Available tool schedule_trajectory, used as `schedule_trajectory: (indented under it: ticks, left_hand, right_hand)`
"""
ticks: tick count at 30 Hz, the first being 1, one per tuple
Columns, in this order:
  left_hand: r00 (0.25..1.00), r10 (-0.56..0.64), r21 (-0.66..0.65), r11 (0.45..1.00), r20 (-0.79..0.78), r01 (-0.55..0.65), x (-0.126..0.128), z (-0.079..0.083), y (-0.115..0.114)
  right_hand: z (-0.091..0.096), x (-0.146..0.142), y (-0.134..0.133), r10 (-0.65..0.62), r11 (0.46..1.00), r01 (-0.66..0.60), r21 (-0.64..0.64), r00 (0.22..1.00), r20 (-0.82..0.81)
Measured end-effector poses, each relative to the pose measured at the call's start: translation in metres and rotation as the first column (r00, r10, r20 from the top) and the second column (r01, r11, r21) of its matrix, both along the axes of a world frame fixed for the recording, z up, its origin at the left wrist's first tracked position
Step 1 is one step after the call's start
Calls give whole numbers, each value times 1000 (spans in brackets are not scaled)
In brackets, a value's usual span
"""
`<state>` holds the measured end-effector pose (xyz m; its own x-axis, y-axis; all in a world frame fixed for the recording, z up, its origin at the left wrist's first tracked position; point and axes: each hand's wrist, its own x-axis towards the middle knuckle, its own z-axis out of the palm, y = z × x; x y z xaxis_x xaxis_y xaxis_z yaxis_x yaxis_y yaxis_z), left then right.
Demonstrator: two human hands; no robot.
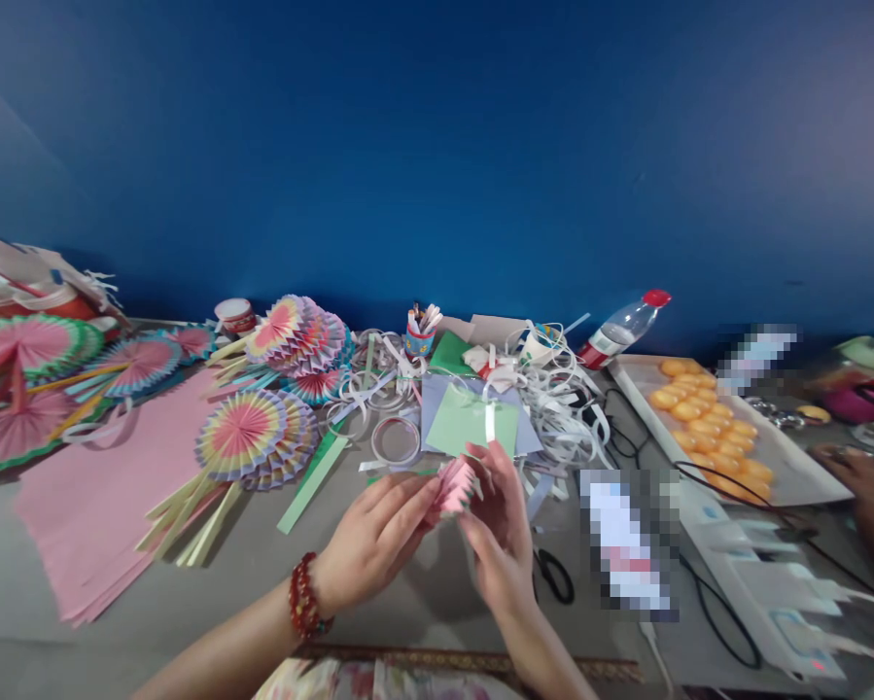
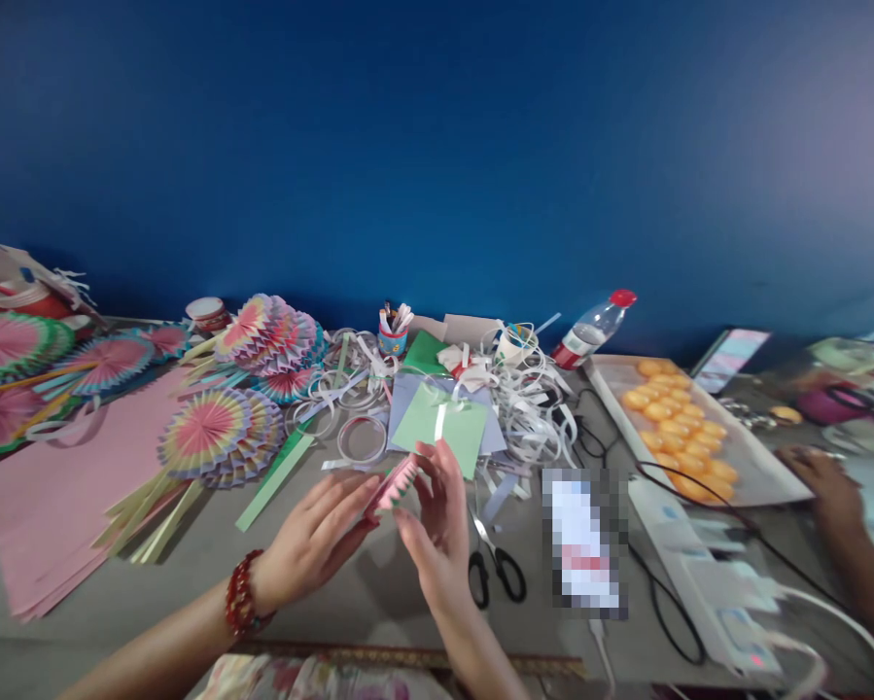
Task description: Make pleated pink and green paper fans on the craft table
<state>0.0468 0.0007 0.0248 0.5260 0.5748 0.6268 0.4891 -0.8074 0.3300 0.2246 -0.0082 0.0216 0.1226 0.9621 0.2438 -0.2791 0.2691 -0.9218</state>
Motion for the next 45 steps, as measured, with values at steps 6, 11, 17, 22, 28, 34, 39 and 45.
schedule_trajectory:
  ticks: [6, 11, 17, 22, 28, 34, 39, 45]
  left_hand:
    - [997, 9, 12, 1000, -80, -8, 0, 1, 2]
    - [989, 80, 18, 997, -125, -78, -1, -2, -1]
    - [986, 103, 44, 994, -130, -98, -1, -2, -3]
    - [985, 166, 43, 986, -53, -164, -1, -1, -3]
    - [941, 323, -453, 857, 99, -247, 0, -6, -3]
    - [747, 314, -761, 529, 586, 375, 7, -7, -8]
    - [336, 670, -642, 277, 662, 715, 14, -2, -1]
    - [403, 677, -658, 161, 615, 735, 17, 0, 1]
  right_hand:
    - [4, 0, 2, 13, 1000, -13, 25, 1000, 11]
    - [9, 3, -2, 135, 989, -136, 51, 990, 28]
    - [14, 4, -1, 38, 996, -40, 74, 999, 36]
    - [15, 2, 4, -130, 990, 129, 51, 991, 18]
    - [17, 4, 5, -260, 962, 254, 95, 964, 56]
    - [12, 1, 3, -232, 968, 220, 125, 968, 95]
    - [12, -1, 0, -203, 972, 190, 138, 975, 91]
    - [9, -1, -3, -107, 985, 84, 149, 983, 151]
